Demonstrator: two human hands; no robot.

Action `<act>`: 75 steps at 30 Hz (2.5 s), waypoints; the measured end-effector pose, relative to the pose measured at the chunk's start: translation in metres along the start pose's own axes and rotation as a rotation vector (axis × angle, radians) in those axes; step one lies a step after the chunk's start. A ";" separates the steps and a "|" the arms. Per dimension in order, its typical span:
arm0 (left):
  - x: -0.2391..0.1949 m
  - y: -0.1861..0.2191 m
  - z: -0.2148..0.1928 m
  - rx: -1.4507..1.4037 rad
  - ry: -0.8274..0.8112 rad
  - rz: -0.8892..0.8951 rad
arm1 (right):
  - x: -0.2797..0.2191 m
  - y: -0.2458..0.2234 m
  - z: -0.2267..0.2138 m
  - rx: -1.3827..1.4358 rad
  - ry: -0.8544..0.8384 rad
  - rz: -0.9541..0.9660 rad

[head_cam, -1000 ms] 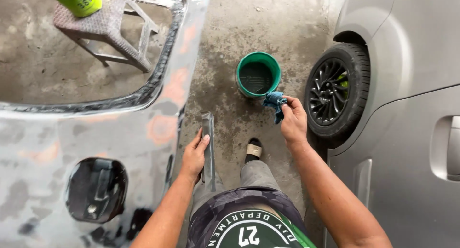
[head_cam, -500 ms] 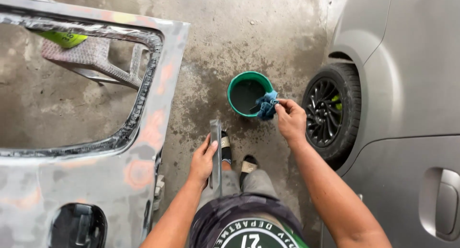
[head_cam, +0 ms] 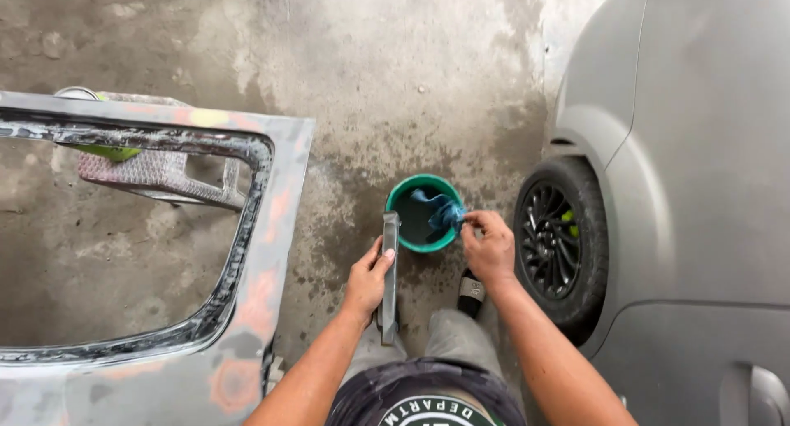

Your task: The person sands the edge of a silver car door using a sanding block and a blue cloth. They repeatedly wipe the surface and dip the sanding block into a green bucket of water to clean it before continuing the sanding process.

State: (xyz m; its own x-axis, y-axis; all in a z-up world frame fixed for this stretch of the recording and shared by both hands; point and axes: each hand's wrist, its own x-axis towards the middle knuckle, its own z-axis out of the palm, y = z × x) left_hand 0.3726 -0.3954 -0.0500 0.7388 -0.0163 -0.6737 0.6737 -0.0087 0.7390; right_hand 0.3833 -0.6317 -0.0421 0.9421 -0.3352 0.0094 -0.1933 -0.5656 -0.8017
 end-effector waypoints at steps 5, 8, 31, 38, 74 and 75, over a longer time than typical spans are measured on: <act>0.012 -0.011 0.029 -0.024 0.073 -0.118 | 0.024 0.025 0.008 0.115 -0.185 0.220; 0.032 -0.043 0.050 -0.106 0.092 -0.128 | 0.032 0.079 0.028 0.246 -0.272 0.313; 0.276 -0.353 0.041 -0.460 0.249 -0.430 | 0.041 0.496 0.375 -0.232 -0.860 0.172; 0.307 -0.385 0.034 -0.521 0.186 -0.484 | 0.002 0.573 0.449 -0.556 -0.962 0.278; 0.253 -0.214 0.099 -0.666 0.060 -0.403 | 0.017 0.152 0.120 0.245 -0.468 0.583; 0.250 -0.213 0.097 -0.685 0.028 -0.370 | 0.018 0.143 0.108 0.268 -0.481 0.551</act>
State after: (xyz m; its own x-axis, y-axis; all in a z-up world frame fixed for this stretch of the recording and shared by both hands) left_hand 0.4120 -0.4943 -0.3749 0.4578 -0.1071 -0.8826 0.7306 0.6109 0.3049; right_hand 0.4016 -0.6373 -0.2209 0.7567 -0.1164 -0.6433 -0.6527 -0.1906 -0.7333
